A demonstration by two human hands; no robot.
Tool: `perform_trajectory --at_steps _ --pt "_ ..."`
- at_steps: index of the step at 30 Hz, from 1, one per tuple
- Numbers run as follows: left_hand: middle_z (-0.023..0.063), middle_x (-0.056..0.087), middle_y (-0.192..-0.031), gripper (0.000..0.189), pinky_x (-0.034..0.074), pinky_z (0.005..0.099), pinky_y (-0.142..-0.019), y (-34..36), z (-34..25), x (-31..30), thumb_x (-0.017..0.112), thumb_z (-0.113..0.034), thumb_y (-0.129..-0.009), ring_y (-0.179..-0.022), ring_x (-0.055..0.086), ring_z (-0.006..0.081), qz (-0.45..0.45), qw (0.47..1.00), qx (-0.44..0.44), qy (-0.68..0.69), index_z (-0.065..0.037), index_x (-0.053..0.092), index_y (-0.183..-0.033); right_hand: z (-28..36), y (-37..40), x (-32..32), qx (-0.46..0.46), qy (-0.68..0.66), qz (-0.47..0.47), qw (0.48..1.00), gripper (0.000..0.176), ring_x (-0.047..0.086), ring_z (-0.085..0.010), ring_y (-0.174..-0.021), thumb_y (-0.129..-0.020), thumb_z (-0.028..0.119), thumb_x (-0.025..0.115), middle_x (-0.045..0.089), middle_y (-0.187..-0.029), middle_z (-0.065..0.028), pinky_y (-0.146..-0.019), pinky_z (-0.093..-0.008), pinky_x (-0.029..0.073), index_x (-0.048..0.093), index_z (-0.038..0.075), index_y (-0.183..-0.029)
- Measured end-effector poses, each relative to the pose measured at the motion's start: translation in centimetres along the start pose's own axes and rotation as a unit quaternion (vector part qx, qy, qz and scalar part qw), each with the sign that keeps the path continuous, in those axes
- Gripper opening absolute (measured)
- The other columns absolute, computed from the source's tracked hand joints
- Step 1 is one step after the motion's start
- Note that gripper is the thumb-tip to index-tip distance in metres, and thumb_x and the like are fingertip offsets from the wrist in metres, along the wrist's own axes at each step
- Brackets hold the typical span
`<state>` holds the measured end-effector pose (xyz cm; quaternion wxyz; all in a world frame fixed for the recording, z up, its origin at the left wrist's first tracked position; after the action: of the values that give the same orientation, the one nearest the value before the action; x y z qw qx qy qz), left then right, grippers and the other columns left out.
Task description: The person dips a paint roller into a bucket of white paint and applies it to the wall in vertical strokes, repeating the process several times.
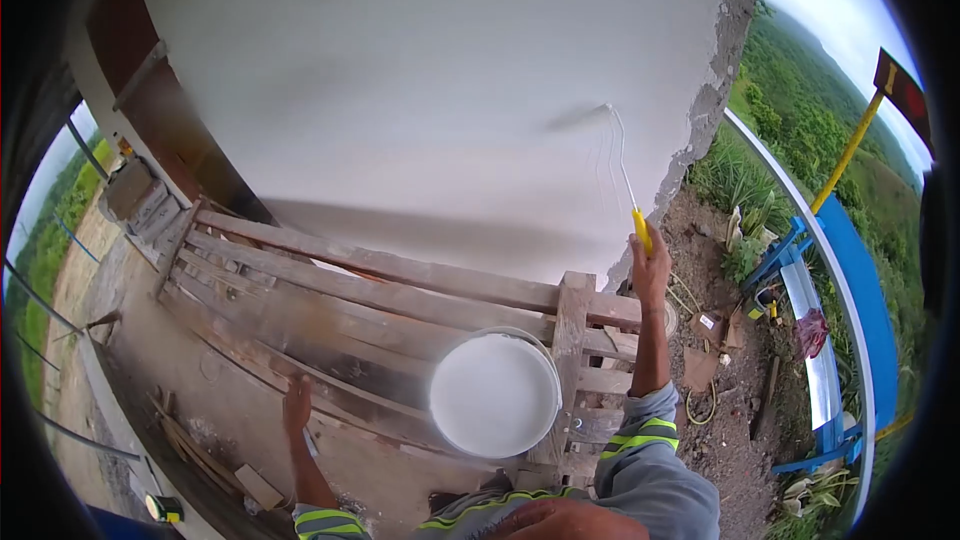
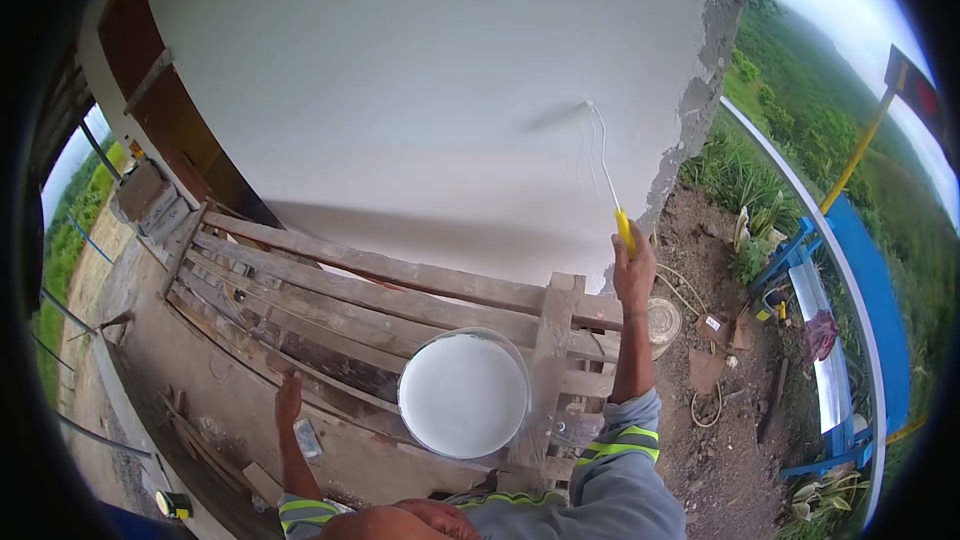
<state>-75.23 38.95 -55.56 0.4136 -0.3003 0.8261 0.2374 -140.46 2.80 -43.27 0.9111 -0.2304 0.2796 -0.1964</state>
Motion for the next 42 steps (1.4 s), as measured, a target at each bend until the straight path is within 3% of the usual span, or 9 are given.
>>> perform_trajectory --at_steps 5,15,24,27,28,29,35,36,42 --pt "0.0319 0.055 -0.136 0.082 0.038 0.0535 -0.109 -1.9 0.1 0.4 0.043 -0.063 -0.097 -0.13 0.048 0.0487 0.046 0.996 -0.059 -0.056 0.005 0.045 -0.143 9.8 -7.8 -2.1 -0.137 0.148 0.041 0.979 0.038 0.067 -0.0382 -0.099 -0.094 0.024 0.066 0.069 -0.11 -0.0178 -0.084 -0.0459 0.053 0.062 0.01 -0.129" --pt "0.0242 0.061 -0.133 0.074 0.038 0.0551 -0.107 -2.4 -4.7 -1.3 0.028 -0.064 -0.1 -0.127 0.053 0.0441 0.041 0.978 -0.112 -0.169 -0.007 0.066 -0.128 32.9 -14.5 17.6 -0.242 0.184 0.156 0.94 0.036 0.067 -0.0384 -0.099 -0.094 0.028 0.065 0.069 -0.107 -0.0165 -0.084 -0.0504 0.052 0.064 0.016 -0.128" --pt "0.0298 0.061 -0.129 0.079 0.041 0.0533 -0.106 -2.5 -3.6 -1.2 0.037 -0.065 -0.097 -0.124 0.056 0.0454 0.059 0.986 -0.076 -0.135 0.004 0.064 -0.125 11.4 -14.0 -0.9 -0.168 0.153 0.062 0.972 0.042 0.068 -0.038 -0.098 -0.092 0.034 0.067 0.071 -0.105 -0.0166 -0.085 -0.0474 0.053 0.064 0.017 -0.13" --pt "0.0304 0.062 -0.127 0.081 0.042 0.0533 -0.105 -1.8 -3.9 -1.6 0.041 -0.065 -0.096 -0.121 0.058 0.0467 0.049 0.987 -0.066 -0.142 0.007 0.064 -0.122 4.6 -7.1 -2.6 -0.007 0.105 0.014 0.994 0.041 0.068 -0.0381 -0.102 -0.093 0.033 0.065 0.071 -0.11 -0.0208 -0.087 -0.0452 0.052 0.064 0.011 -0.128" --pt "0.0304 0.062 -0.126 0.08 0.043 0.0535 -0.104 -1.7 -4.2 -1.8 0.042 -0.065 -0.095 -0.12 0.058 0.0468 0.05 0.985 -0.067 -0.148 0.007 0.064 -0.122 2.2 -4.7 -0.8 0.037 0.045 -0.019 0.998 0.043 0.069 -0.036 -0.098 -0.093 0.034 0.065 0.071 -0.107 -0.0221 -0.086 -0.0442 0.052 0.064 0.008 -0.128" --pt "0.0304 0.063 -0.126 0.08 0.043 0.0536 -0.104 -1.6 -4.7 -1.6 0.042 -0.065 -0.095 -0.119 0.058 0.0469 0.05 0.985 -0.067 -0.152 0.007 0.064 -0.123 0.2 -2.8 1.8 0.04 -0.034 -0.029 0.998 0.045 0.062 -0.0143 -0.08 -0.095 0.034 0.067 0.069 -0.093 -0.0086 -0.075 -0.0321 0.051 0.064 0.004 -0.129" --pt "0.0273 0.064 -0.125 0.077 0.044 0.0546 -0.102 -2.0 -3.4 -0.9 0.039 -0.066 -0.096 -0.122 0.057 0.0451 0.019 0.98 -0.057 -0.192 0.001 0.068 -0.12 14.7 -6.3 10.1 0.118 -0.301 -0.038 0.945 0.046 0.058 -0.0135 -0.073 -0.098 0.034 0.062 0.063 -0.084 -0.0068 -0.065 -0.0318 0.049 0.057 0.0 -0.129" --pt "0.0274 0.064 -0.125 0.076 0.044 0.0547 -0.102 -2.2 -3.2 -0.8 0.039 -0.066 -0.096 -0.122 0.057 0.0455 0.021 0.98 -0.056 -0.19 0.0 0.068 -0.12 17.7 -9.0 10.0 0.1 -0.366 -0.021 0.925 0.042 0.048 -0.0068 -0.055 -0.098 0.029 0.063 0.055 -0.076 -0.0022 -0.045 -0.0244 0.041 0.054 0.003 -0.13" --pt "0.0295 0.065 -0.121 0.075 0.044 0.056 -0.101 -2.6 -1.3 -1.4 0.037 -0.067 -0.096 -0.12 0.056 0.0489 0.037 0.988 -0.03 -0.147 -0.002 0.069 -0.117 23.0 -18.7 4.4 0.008 -0.298 -0.055 0.953 0.043 0.048 -0.0082 -0.052 -0.098 0.032 0.063 0.054 -0.074 -0.0035 -0.044 -0.0263 0.042 0.056 0.003 -0.129"
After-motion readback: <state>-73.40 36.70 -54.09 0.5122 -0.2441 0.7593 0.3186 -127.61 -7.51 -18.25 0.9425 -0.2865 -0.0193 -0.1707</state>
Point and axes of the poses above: each hand's wrist, its own y-axis away from the middle knuckle, its own x-axis out of the palm, z = x × y, the point moved 2 cm from there along -y, towards the middle knuckle
